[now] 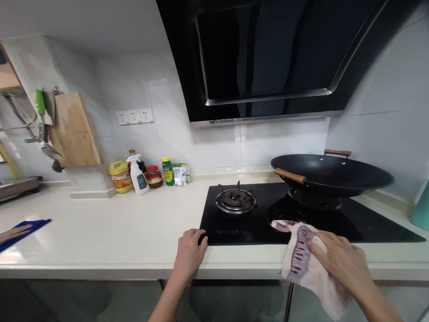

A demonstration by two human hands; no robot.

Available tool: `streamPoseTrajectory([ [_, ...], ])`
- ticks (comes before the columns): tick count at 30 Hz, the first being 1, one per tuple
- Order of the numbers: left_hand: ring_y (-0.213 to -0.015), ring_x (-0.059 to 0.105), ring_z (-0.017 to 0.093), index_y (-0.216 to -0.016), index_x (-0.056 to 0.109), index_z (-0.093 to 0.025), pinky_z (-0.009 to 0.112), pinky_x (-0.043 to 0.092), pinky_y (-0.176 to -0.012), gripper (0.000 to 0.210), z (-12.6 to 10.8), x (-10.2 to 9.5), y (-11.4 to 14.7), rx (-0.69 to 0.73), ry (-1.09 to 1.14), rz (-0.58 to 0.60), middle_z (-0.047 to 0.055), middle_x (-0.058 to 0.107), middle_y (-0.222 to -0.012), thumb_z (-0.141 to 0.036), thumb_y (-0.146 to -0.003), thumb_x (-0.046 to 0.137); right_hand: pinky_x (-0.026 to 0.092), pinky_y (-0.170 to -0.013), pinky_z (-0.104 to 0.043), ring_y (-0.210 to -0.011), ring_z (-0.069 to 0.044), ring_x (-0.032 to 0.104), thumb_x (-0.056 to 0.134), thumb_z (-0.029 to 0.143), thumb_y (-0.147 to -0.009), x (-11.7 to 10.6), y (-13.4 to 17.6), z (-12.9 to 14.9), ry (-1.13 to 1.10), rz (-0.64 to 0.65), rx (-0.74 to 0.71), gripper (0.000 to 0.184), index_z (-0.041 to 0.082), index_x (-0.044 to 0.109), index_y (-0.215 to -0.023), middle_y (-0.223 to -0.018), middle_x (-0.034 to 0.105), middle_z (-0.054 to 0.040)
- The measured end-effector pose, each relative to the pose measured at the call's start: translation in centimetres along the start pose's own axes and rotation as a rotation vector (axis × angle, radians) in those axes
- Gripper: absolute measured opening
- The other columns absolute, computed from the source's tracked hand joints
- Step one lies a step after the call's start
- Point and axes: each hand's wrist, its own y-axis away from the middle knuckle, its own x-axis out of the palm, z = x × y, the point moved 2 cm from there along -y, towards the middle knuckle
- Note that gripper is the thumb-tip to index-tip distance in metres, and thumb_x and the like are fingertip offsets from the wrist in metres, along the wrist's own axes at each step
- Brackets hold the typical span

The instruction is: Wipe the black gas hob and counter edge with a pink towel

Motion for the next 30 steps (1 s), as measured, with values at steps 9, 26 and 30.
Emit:
streamPoseTrajectory([
  [9, -0.108, 0.063, 0.027, -0.114, 0.071, -0.021, 0.044, 0.048, -0.093, 0.027, -0.2, 0.1, 0.0, -0.007, -0.017, 0.012, 0.009, 0.070, -0.110, -0.031, -0.095, 0.054, 0.037, -0.086, -0.047, -0.098, -0.028, 0.059, 0.041, 0.044, -0.096, -0.2, 2.7, 6.1, 0.066, -0.122, 0.077, 0.036, 0.022, 0.069, -0.101, -0.104, 0.066, -0.0101],
  [26, -0.111, 0.063, 0.028, -0.117, 0.070, -0.023, 0.045, 0.047, -0.095, 0.031, 0.8, 0.5, -0.4, 0.001, -0.036, 0.049, 0.009, 0.071, -0.114, -0.036, -0.096, 0.051, 0.029, -0.105, -0.046, -0.120, -0.029, 0.051, 0.077, 0.051, -0.076, 5.6, 9.7, 20.5, -0.265, -0.491, -0.575, 0.062, 0.037, 0.056, -0.133, -0.134, 0.062, -0.0012],
  [30, -0.112, 0.064, 0.028, -0.115, 0.071, -0.023, 0.045, 0.048, -0.095, 0.031, 1.1, 0.7, -0.5, 0.003, -0.026, 0.027, 0.008, 0.072, -0.113, -0.035, -0.095, 0.051, 0.027, -0.108, -0.048, -0.124, -0.030, 0.051, 0.073, 0.033, -0.078, 6.4, 9.2, 15.2, -0.179, -0.488, -0.494, 0.060, 0.037, 0.054, -0.135, -0.135, 0.062, -0.0014],
])
